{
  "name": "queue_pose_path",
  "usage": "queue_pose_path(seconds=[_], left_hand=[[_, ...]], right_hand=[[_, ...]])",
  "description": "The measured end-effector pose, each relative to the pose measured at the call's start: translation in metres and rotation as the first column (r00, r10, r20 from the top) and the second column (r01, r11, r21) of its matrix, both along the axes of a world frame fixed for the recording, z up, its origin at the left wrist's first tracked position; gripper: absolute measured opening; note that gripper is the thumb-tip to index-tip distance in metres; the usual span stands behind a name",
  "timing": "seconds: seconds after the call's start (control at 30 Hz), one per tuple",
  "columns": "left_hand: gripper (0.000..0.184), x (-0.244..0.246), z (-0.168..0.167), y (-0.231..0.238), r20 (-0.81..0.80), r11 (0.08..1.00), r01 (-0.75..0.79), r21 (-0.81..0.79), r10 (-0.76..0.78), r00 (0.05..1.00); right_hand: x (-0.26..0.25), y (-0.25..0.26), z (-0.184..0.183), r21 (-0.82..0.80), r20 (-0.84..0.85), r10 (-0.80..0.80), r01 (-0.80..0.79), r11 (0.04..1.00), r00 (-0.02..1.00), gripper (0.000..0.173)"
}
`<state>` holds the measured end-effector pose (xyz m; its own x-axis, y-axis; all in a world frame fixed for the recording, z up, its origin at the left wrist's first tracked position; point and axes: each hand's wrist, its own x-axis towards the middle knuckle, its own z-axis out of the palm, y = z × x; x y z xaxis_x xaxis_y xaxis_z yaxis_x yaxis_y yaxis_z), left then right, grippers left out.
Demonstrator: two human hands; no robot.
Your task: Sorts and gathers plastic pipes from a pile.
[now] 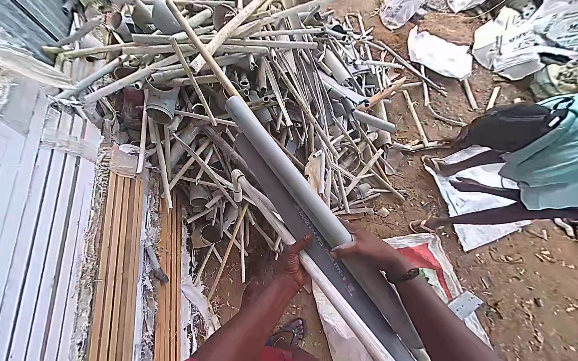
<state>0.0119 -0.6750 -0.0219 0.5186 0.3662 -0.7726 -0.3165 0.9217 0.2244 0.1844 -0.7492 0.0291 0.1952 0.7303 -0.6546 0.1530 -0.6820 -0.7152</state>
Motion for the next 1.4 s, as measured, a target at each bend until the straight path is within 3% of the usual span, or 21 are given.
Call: queue_pose_path(seconds=[0.3,0.47,0.57,0.63,0.73,0.77,0.83,0.9,0.97,1.07,1.17,1.33,1.4], left_hand=[[0.027,-0.020,0.135,-0.136,0.220,0.961,0.002,0.275,-0.065,0.973],[0.033,-0.025,0.221,-0.202,0.211,0.881,0.053,0.471,-0.171,0.962],[0.036,-0.028,0.260,-0.230,0.285,0.797,0.016,0.603,-0.234,0.930],[0.049,-0.029,0.280,-0.240,0.377,0.756,-0.054,0.653,-0.262,0.888],[0.090,-0.026,0.310,-0.252,0.460,0.691,-0.133,0.710,-0.313,0.831],[0.091,-0.025,0.319,-0.253,0.490,0.676,-0.160,0.719,-0.331,0.807],[0.078,-0.022,0.330,-0.252,0.578,0.665,-0.224,0.712,-0.375,0.725],[0.052,-0.016,0.341,-0.246,0.709,0.720,-0.266,0.641,-0.423,0.564],[0.040,-0.013,0.346,-0.235,0.751,0.713,-0.287,0.640,-0.501,0.430],[0.040,-0.014,0.350,-0.219,0.738,0.666,-0.325,0.671,-0.561,0.376],[0.040,-0.018,0.360,-0.208,0.717,0.649,-0.317,0.691,-0.565,0.407],[0.031,-0.017,0.369,-0.203,0.712,0.596,-0.396,0.698,-0.636,0.297],[0.031,-0.016,0.374,-0.205,0.692,0.549,-0.429,0.718,-0.627,0.357]], right_hand=[[-0.033,-0.146,0.153,0.190,0.364,0.052,-0.129,0.973,0.930,0.101],[-0.071,-0.231,0.254,0.184,0.657,0.008,-0.171,0.968,0.754,0.107],[-0.099,-0.269,0.299,0.237,0.754,-0.074,-0.165,0.957,0.653,0.111],[-0.119,-0.286,0.324,0.262,0.806,-0.129,-0.153,0.953,0.578,0.111],[-0.143,-0.304,0.350,0.350,0.873,-0.270,-0.136,0.927,0.406,0.105],[-0.150,-0.306,0.356,0.363,0.893,-0.304,-0.132,0.922,0.331,0.102],[-0.161,-0.308,0.366,0.380,0.914,-0.352,-0.120,0.917,0.200,0.096],[-0.170,-0.305,0.376,0.380,0.923,-0.371,-0.099,0.920,0.100,0.095],[-0.179,-0.299,0.387,0.380,0.925,-0.378,-0.078,0.922,0.035,0.095],[-0.189,-0.285,0.393,0.388,0.920,-0.391,-0.073,0.919,-0.032,0.096],[-0.194,-0.272,0.395,0.437,0.892,-0.442,-0.069,0.897,-0.093,0.118],[-0.206,-0.263,0.417,0.499,0.867,-0.498,0.069,0.864,-0.029,0.119],[-0.207,-0.268,0.423,0.526,0.850,-0.526,0.046,0.849,-0.022,0.115]])
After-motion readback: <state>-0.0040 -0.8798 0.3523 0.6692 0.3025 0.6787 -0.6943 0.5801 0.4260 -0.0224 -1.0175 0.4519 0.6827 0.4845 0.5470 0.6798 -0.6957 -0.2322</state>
